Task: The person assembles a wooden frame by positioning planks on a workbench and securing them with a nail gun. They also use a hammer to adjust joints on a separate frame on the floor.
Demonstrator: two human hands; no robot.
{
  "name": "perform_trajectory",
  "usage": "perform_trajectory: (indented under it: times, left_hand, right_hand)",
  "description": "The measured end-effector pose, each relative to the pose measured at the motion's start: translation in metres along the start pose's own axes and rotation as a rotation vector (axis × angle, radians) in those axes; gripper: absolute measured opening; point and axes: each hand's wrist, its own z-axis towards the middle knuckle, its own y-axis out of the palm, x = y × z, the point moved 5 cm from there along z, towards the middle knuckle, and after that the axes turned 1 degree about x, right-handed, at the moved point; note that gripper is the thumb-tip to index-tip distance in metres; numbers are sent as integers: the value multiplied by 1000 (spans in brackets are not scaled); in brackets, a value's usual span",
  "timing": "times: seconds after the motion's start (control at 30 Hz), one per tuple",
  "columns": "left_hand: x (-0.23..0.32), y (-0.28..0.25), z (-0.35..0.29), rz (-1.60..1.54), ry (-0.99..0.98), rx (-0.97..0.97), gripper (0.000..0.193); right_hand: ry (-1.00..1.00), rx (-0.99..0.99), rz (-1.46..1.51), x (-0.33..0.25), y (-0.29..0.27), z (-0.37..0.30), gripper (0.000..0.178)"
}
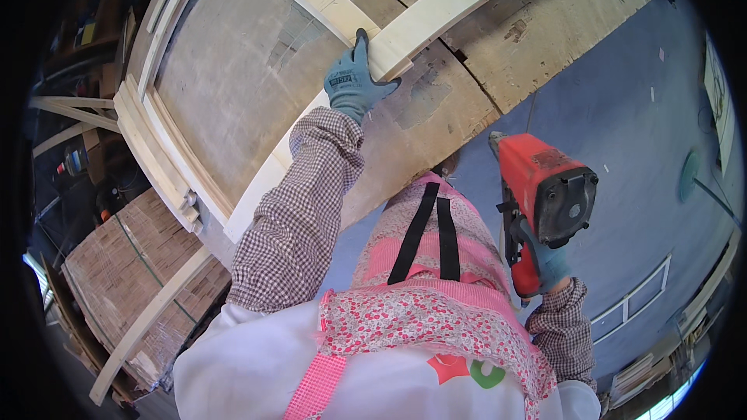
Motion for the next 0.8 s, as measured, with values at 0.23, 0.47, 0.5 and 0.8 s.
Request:
perform_trajectory:
  times: [0.23, 0.47, 0.5, 0.8]
  left_hand:
    - [0, -1, 2, -101, 26, 99, 101]
    - [6, -2, -2, -123, -25, 126, 104]
    - [8, -2, 0, -118, -33, 123, 104]
    - [118, -35, 10, -64, 101, 237, 96]
  right_hand:
    - [-393, -36, -23, -100, 3, 21, 27]
    - [-347, 178, -256, -144, -73, 32, 25]
    - [-324, 207, -209, -153, -85, 30, 24]
    - [-153, 291, 75, -148, -234, 60, 47]
